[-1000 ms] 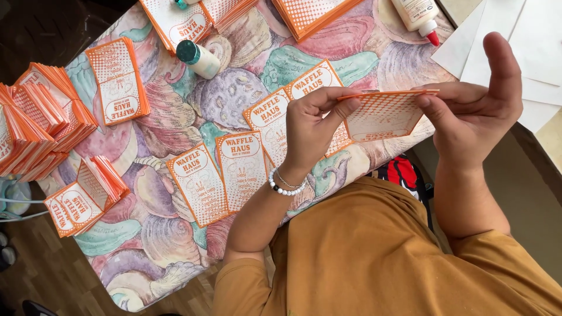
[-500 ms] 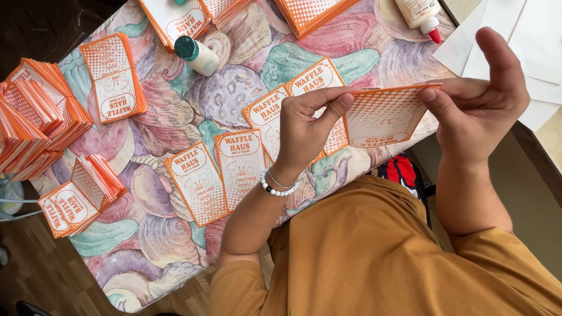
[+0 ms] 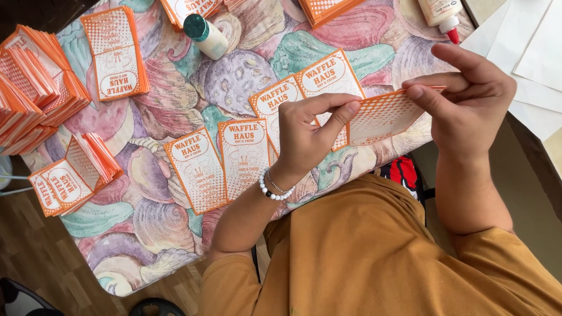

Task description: Assembling paper bags by folding pre-printed templates and applying glue to the edges.

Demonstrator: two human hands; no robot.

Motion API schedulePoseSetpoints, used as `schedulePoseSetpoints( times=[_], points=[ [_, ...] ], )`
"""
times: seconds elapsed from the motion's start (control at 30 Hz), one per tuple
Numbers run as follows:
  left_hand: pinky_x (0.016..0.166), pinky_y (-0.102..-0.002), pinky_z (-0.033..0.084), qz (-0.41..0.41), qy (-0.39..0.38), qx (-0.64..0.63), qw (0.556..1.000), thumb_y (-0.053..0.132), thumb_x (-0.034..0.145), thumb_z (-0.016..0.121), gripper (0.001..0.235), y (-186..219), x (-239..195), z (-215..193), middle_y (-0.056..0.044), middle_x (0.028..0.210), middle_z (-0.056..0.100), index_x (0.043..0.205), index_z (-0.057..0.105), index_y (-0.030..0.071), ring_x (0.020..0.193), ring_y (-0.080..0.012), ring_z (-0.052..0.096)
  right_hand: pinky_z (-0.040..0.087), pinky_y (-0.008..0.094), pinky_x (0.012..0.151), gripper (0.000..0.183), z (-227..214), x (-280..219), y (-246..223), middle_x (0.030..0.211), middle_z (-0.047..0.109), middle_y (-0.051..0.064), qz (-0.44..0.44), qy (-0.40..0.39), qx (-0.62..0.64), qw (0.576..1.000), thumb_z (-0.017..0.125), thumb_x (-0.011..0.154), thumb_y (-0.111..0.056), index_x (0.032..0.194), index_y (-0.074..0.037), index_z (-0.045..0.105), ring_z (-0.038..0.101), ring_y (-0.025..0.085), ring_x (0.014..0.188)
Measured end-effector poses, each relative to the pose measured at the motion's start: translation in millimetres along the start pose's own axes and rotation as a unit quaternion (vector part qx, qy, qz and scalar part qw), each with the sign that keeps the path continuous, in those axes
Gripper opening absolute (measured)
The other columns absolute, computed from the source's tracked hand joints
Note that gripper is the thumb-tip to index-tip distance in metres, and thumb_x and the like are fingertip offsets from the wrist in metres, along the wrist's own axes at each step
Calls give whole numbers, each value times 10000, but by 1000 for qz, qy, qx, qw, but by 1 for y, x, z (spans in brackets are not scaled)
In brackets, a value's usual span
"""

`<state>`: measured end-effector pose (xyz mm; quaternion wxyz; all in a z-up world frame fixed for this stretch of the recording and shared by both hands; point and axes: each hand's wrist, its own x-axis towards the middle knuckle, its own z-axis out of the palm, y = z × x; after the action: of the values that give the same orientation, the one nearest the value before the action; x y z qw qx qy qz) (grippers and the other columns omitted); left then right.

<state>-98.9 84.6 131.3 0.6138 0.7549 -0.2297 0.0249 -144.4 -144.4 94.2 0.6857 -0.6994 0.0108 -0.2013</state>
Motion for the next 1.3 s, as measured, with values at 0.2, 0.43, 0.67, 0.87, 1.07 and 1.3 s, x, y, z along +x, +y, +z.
schedulePoseSetpoints(
  times=[0.2, 0.43, 0.67, 0.87, 1.07, 1.3],
  points=[
    [789, -212, 606, -120, 110, -144, 976, 155, 932, 766, 144, -24, -23, -7, -63, 933, 779, 1005, 761, 32, 842, -89, 725, 592, 542, 1065, 876, -39, 7, 13, 1322, 549, 450, -29, -65, 49, 996, 672, 886, 166, 1664, 52, 286, 633, 532, 1195],
    [826, -228, 596, -175, 233, -398, 870, 31, 913, 774, 143, -72, -41, -2, -75, 953, 773, 1052, 753, 5, 890, -117, 714, 472, 236, 594, 863, 7, -9, 11, 989, 677, 187, 111, -127, 42, 985, 773, 861, 4, 1616, -36, 358, 520, 87, 710],
    [783, -224, 541, -102, -25, -83, 991, 271, 915, 759, 232, -21, 0, -22, -12, 981, 761, 1063, 727, 95, 881, -70, 673, 551, 242, 729, 771, -1, 8, -45, 983, 717, 94, 0, -226, -262, 938, 847, 907, -2, 1590, 10, 490, 614, 94, 924],
    [620, -196, 427, -91, 54, -106, 989, 207, 928, 761, 145, -22, -3, -8, 22, 772, 702, 958, 770, 65, 677, -21, 517, 570, 365, 780, 786, -25, 7, -13, 1127, 626, 371, -11, -82, -45, 996, 758, 902, 102, 1586, 167, 375, 684, 388, 1031],
    [743, -187, 546, -104, 72, -144, 982, 185, 921, 775, 138, -25, -5, -11, -27, 919, 776, 991, 772, 66, 801, -40, 650, 607, 323, 850, 605, -34, 1, 12, 1024, 681, 256, -2, 74, 9, 997, 843, 988, 68, 1490, 64, 506, 714, 269, 917],
    [837, -204, 609, -113, 66, -165, 977, 126, 909, 785, 134, -27, -9, -20, -84, 988, 787, 1006, 772, 33, 902, -90, 727, 602, 427, 917, 663, -31, 1, 4, 1540, 559, 267, -82, 50, 0, 995, 766, 974, 196, 1538, 100, 431, 663, 370, 1041]
  ],
)
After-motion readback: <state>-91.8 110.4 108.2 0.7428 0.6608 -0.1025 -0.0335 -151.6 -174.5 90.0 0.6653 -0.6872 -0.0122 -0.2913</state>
